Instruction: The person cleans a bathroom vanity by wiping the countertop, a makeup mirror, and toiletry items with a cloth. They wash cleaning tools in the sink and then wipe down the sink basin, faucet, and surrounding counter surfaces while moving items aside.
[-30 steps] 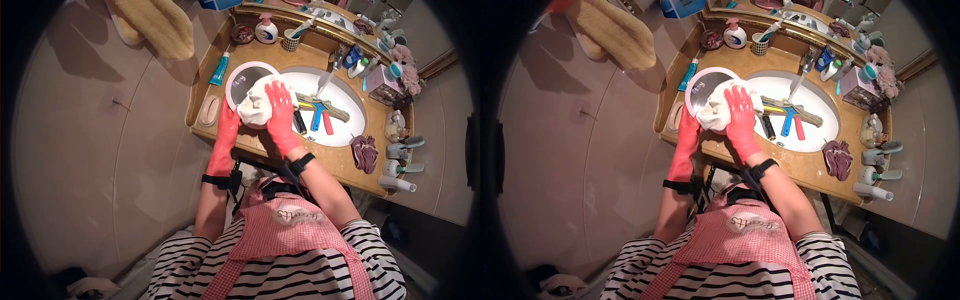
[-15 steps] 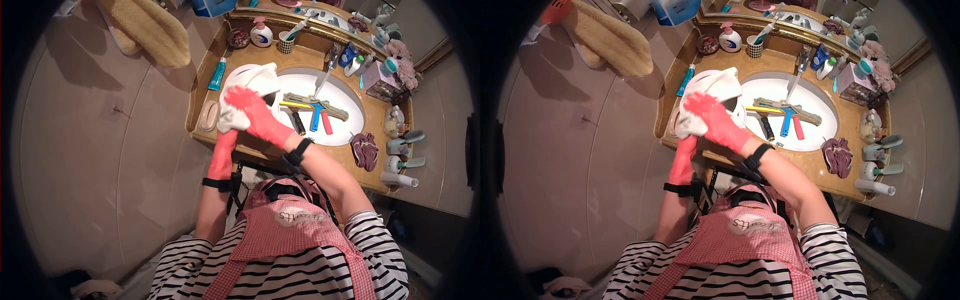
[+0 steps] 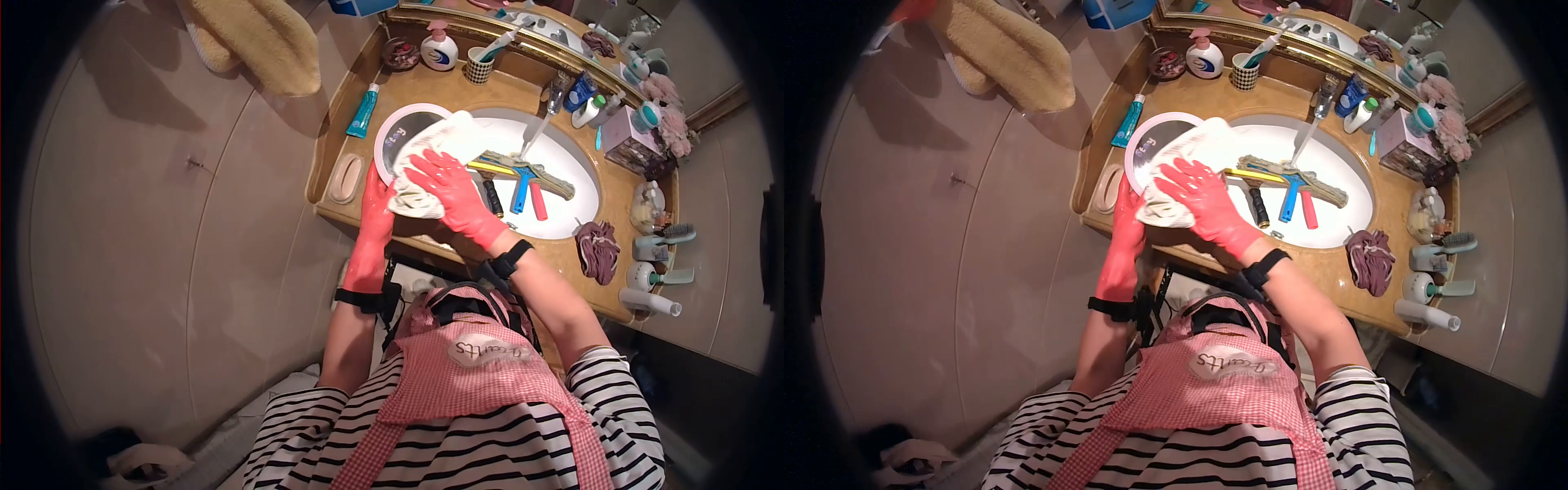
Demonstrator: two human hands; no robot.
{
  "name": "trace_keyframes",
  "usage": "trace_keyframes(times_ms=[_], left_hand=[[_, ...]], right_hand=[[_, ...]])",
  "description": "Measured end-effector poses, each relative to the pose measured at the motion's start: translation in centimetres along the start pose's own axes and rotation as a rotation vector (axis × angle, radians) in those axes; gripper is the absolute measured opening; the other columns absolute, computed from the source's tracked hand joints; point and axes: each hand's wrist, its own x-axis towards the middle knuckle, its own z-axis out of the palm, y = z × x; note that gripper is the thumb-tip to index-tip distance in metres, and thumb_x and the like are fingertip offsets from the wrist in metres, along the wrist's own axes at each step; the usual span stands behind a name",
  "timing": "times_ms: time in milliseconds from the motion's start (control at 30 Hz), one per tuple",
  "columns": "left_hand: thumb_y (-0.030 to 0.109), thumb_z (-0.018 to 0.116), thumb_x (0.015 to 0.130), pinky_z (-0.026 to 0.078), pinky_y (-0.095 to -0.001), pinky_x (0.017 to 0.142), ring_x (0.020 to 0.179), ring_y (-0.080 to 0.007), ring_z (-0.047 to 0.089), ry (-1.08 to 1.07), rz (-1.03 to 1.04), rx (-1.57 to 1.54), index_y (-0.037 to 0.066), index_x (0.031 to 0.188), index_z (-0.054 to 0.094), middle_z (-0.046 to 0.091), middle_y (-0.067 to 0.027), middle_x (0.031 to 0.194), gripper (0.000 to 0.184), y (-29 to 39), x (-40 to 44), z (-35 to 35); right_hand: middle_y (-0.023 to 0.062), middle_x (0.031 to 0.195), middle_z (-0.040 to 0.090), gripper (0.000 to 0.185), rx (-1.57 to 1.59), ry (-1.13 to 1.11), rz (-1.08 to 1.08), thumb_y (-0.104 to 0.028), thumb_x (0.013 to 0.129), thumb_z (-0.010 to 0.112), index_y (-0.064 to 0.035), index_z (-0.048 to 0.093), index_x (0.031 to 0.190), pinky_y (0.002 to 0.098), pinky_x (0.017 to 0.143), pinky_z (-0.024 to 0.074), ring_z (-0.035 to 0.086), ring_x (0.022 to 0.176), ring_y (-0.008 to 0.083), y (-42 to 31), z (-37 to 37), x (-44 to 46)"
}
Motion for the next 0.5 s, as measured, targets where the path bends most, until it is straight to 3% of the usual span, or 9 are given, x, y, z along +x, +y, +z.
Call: trace_keyframes(times_ms=[67,167,267,400,433,500], left_hand=[[-0.001,0.047,0.093,0.048,-0.0369,0.096,0.117,-0.0223,0.053,0.006,-0.03,-0.03,0.007,0.146,0.023,0.045,-0.0117,0.137,0.059,0.8,0.3,0.4],[0.002,0.049,0.094,0.055,-0.0329,0.084,0.116,-0.0195,0.053,0.003,-0.177,-0.026,0.014,0.148,0.02,0.045,-0.0108,0.136,0.063,2.2,0.6,0.8],[0.001,0.048,0.094,0.055,-0.0333,0.083,0.116,-0.0205,0.053,-0.021,-0.15,0.008,0.013,0.148,0.02,0.045,-0.0106,0.136,0.062,1.5,0.7,1.3],[-0.004,0.046,0.092,0.05,-0.0321,0.09,0.122,-0.0193,0.049,0.055,-0.154,0.001,0.011,0.147,0.023,0.043,-0.0107,0.139,0.063,2.5,1.0,1.4],[-0.007,0.046,0.09,0.046,-0.0307,0.094,0.122,-0.0186,0.049,0.033,0.015,0.062,0.009,0.147,0.024,0.043,-0.0104,0.14,0.063,0.9,1.8,0.3],[-0.007,0.045,0.091,0.046,-0.0303,0.095,0.121,-0.0184,0.049,0.031,-0.037,0.01,0.008,0.147,0.025,0.043,-0.01,0.14,0.062,1.1,1.6,0.2]], right_hand=[[0.0103,0.135,0.052,0.053,-0.128,0.024,-0.016,-0.02,0.076,0.06,-0.0138,0.055,0.129,0.0452,0.104,0.0356,0.046,0.126,0.0331,1.6,-1.1,-0.7],[0.0152,0.132,0.053,0.056,-0.102,0.268,0.118,-0.013,0.072,0.063,-0.012,0.056,0.127,0.0467,0.099,0.0416,0.049,0.122,0.0373,4.7,-1.2,0.5],[0.0179,0.134,0.05,0.065,-0.046,0.422,0.226,-0.007,0.066,0.066,-0.0118,0.054,0.129,0.0462,0.106,0.0354,0.044,0.126,0.0377,4.7,-1.6,4.2],[0.0161,0.139,0.046,0.06,0.112,0.169,0.067,-0.014,0.074,0.063,-0.0109,0.051,0.133,0.0462,0.109,0.0284,0.039,0.131,0.0368,2.1,1.0,5.2],[0.0148,0.139,0.046,0.058,0.123,0.063,0.005,-0.014,0.075,0.061,-0.0103,0.051,0.133,0.0454,0.11,0.0283,0.04,0.131,0.0351,0.3,0.5,4.5],[0.0134,0.138,0.048,0.058,0.118,-0.006,-0.038,-0.014,0.074,0.062,-0.0105,0.052,0.132,0.0454,0.107,0.0315,0.043,0.128,0.0343,-0.5,-0.5,2.5]])
